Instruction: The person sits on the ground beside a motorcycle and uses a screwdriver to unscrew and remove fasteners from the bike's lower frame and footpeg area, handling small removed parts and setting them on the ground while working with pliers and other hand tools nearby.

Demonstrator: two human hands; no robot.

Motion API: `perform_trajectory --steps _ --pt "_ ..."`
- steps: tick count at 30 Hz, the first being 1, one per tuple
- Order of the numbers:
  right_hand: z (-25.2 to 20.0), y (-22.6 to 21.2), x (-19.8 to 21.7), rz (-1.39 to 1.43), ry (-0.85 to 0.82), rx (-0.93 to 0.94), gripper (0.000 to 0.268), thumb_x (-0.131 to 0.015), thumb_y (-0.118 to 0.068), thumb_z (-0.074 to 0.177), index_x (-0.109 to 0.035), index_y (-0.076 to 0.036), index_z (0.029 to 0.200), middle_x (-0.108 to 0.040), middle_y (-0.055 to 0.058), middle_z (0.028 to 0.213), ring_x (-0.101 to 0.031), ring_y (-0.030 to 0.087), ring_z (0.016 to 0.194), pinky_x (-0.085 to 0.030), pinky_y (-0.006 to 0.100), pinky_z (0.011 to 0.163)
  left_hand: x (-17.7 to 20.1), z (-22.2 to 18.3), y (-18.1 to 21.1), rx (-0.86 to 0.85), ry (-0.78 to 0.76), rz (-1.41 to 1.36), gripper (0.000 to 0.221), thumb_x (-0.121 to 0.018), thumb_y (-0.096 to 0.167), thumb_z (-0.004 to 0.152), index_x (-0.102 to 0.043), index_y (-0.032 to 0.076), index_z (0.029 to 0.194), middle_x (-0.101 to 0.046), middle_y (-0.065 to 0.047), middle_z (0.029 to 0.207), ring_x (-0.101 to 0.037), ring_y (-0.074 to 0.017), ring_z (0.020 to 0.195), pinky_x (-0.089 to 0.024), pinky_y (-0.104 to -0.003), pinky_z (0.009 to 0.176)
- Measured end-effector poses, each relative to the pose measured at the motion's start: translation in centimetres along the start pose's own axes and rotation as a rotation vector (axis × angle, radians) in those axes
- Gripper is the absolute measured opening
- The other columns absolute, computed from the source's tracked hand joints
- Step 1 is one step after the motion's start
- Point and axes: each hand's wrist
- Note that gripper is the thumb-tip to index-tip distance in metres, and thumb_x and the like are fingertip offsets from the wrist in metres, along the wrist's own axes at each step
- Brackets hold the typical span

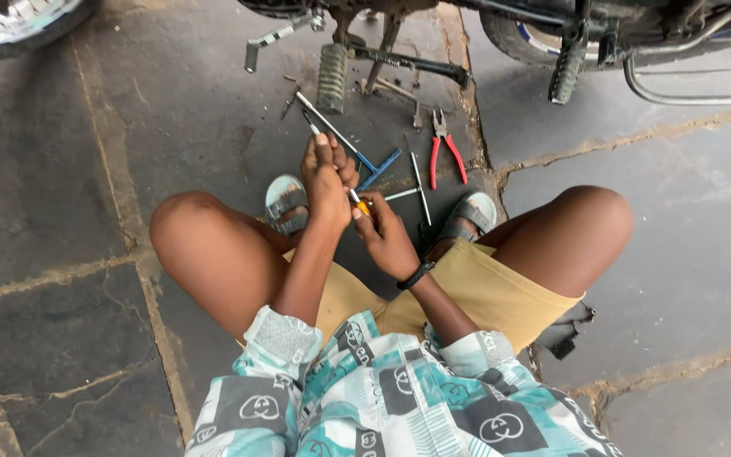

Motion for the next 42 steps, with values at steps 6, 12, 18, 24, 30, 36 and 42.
perform_trajectory --steps 6,12,18,24,30,36,42 --pt "6.3 -0.4 2.7 0.194 -0.069 -0.036 0.011 -0.045 -0.018 0.106 -0.05 -0.011 0.114 -0.049 -0.002 0.073 -0.044 0.01 0.053 -0.039 0.028 0.045 0.4 2.8 3.4 -0.199 -0.176 0.649 0.03 -0.054 0.022 0.109 -0.06 0.005 0.133 -0.07 -0.005 0.098 -0.065 -0.0156 0.093 -0.051 -0.032 0.084" --pt "17.8 1.9 4.2 0.27 -0.018 -0.342 0.024 -0.044 -0.033 0.109 -0.051 -0.012 0.1 -0.046 0.0 0.071 -0.044 0.009 0.053 -0.039 0.027 0.042 -1.4 6.8 15.2 -0.795 -0.103 1.59 0.017 -0.068 0.012 0.1 -0.069 0.009 0.117 -0.071 -0.013 0.11 -0.064 -0.0369 0.108 -0.045 -0.05 0.09" --pt "24.4 3.0 1.7 0.386 0.096 -0.258 0.023 -0.044 -0.032 0.107 -0.05 -0.012 0.097 -0.05 -0.001 0.074 -0.045 0.01 0.053 -0.037 0.028 0.042 -0.7 9.8 15.8 -0.565 -0.018 1.454 0.015 -0.065 0.017 0.101 -0.069 0.012 0.114 -0.067 -0.007 0.109 -0.066 -0.0277 0.105 -0.048 -0.049 0.092" --pt "27.3 1.4 0.1 0.558 0.07 -0.303 0.025 -0.044 -0.034 0.107 -0.049 -0.012 0.096 -0.048 -0.001 0.073 -0.043 0.01 0.053 -0.035 0.028 0.041 -1.6 8.5 16.2 -0.632 -0.072 1.517 0.011 -0.069 0.013 0.099 -0.072 0.009 0.109 -0.071 -0.009 0.102 -0.066 -0.0297 0.1 -0.046 -0.049 0.089" --pt "26.1 0.2 1.1 0.523 0.05 -0.376 0.025 -0.04 -0.035 0.106 -0.048 -0.014 0.095 -0.045 -0.001 0.072 -0.037 0.01 0.051 -0.035 0.028 0.041 -0.5 9.2 17.2 -0.593 -0.053 1.467 0.013 -0.069 0.01 0.1 -0.071 0.006 0.112 -0.07 -0.011 0.104 -0.067 -0.0287 0.102 -0.051 -0.044 0.088" --pt "26.8 1.4 0.0 0.87 0.008 -0.467 0.024 -0.043 -0.033 0.107 -0.047 -0.014 0.094 -0.047 -0.001 0.073 -0.038 0.009 0.052 -0.032 0.026 0.041 -1.5 8.9 17.4 -0.603 -0.109 1.38 0.013 -0.066 0.009 0.103 -0.069 0.005 0.115 -0.069 -0.012 0.108 -0.068 -0.0265 0.101 -0.052 -0.042 0.09" --pt "26.0 -0.7 0.0 0.961 -0.055 -0.415 0.023 -0.043 -0.031 0.106 -0.047 -0.014 0.092 -0.045 -0.001 0.07 -0.036 0.009 0.051 -0.031 0.027 0.041 -1.3 9.1 17.2 -0.599 -0.108 1.409 0.013 -0.067 0.01 0.102 -0.07 0.003 0.114 -0.069 -0.013 0.105 -0.067 -0.0283 0.101 -0.051 -0.043 0.089"
Point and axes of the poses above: each hand's wrist, its own z-axis towards the middle knuckle, its own x-axis out of the back of the hand, y = z × x
